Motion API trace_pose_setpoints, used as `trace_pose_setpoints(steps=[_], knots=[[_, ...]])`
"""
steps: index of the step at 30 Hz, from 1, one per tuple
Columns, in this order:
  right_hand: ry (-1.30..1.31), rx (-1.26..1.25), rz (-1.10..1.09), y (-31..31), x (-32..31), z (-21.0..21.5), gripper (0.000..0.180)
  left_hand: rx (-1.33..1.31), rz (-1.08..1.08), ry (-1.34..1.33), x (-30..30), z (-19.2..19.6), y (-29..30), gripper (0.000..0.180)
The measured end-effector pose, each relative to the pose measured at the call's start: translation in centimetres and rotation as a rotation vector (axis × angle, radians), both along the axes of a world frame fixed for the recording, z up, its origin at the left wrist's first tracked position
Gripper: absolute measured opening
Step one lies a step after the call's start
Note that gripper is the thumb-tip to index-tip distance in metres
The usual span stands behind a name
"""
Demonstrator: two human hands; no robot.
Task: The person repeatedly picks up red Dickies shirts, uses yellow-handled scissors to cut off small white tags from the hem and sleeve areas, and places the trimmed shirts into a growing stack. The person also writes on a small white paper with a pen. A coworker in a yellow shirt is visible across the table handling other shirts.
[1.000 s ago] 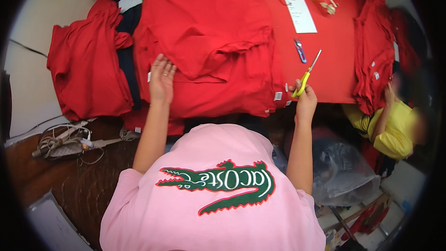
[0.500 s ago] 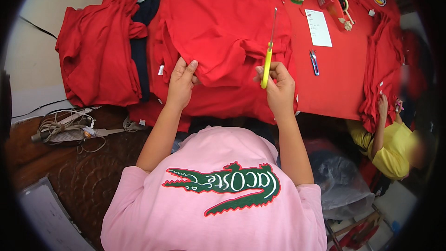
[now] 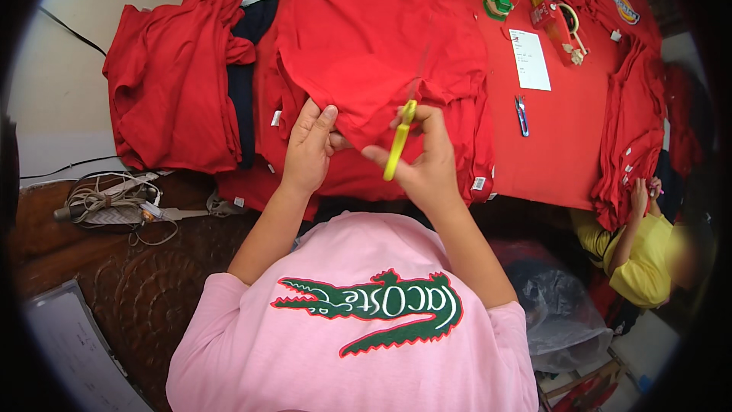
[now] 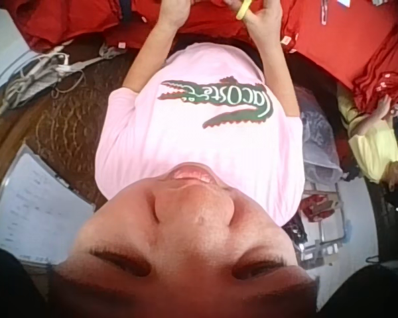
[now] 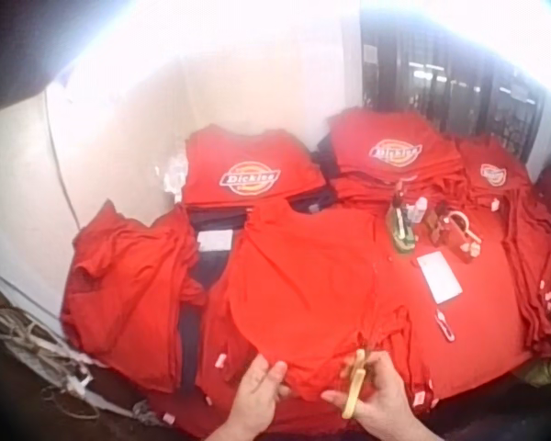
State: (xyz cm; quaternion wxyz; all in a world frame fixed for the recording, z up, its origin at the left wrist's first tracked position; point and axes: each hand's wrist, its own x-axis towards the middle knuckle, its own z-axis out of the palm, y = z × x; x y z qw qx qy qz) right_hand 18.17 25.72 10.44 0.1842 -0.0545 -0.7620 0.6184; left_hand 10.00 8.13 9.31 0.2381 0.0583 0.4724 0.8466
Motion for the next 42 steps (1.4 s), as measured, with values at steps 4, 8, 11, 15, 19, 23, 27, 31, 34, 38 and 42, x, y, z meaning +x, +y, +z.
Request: trace_pose_setpoints(steps=[4, 8, 11, 15, 19, 23, 27, 31, 34, 38, 42], knots=[[0.064, 0.256, -0.028, -1.3, 0.0, -0.2, 0.077, 0.042, -0.02, -0.023, 0.3, 1.2, 0.5, 0.033], [0.096, 0.192, -0.097, -1.6, 0.1, -0.8, 0.076, 0.068, -0.07, -0.032, 0.4, 0.4, 0.0, 0.034], [0.102, 0.171, -0.089, -1.4, 0.2, -1.1, 0.076, 0.126, -0.054, -0.08, 0.9, 0.7, 0.3, 0.034], [0.114, 0.222, -0.091, -1.6, 0.6, -1.0, 0.072, 0.176, -0.067, -0.069, 1.5, 0.3, 0.2, 0.034], [0.094, 0.11, -0.106, -2.0, 0.8, -1.6, 0.064, 0.192, -0.081, -0.052, 2.1, 0.6, 0.1, 0.034], [0.093, 0.058, -0.103, -2.0, 0.9, -0.7, 0.056, 0.217, -0.054, -0.034, 2.5, 0.5, 0.0, 0.036], [0.126, 0.062, -0.094, -1.9, 1.1, -0.6, 0.053, 0.261, -0.065, -0.029, 2.7, 0.5, -0.1, 0.036], [0.112, 0.048, -0.093, -1.9, 1.3, -0.7, 0.053, 0.253, -0.048, -0.05, 3.0, 0.6, 0.0, 0.036], [0.111, 0.057, -0.098, -1.8, 1.4, -0.9, 0.052, 0.265, -0.051, -0.057, 3.1, 0.6, -0.1, 0.036], [0.101, 0.046, -0.091, -1.6, 1.6, -0.9, 0.053, 0.28, -0.051, -0.055, 3.1, 0.6, 0.0, 0.035], [0.073, 0.069, -0.081, -0.3, 2.2, -0.4, 0.057, 0.255, -0.018, -0.065, 3.1, 0.5, 0.4, 0.034]])
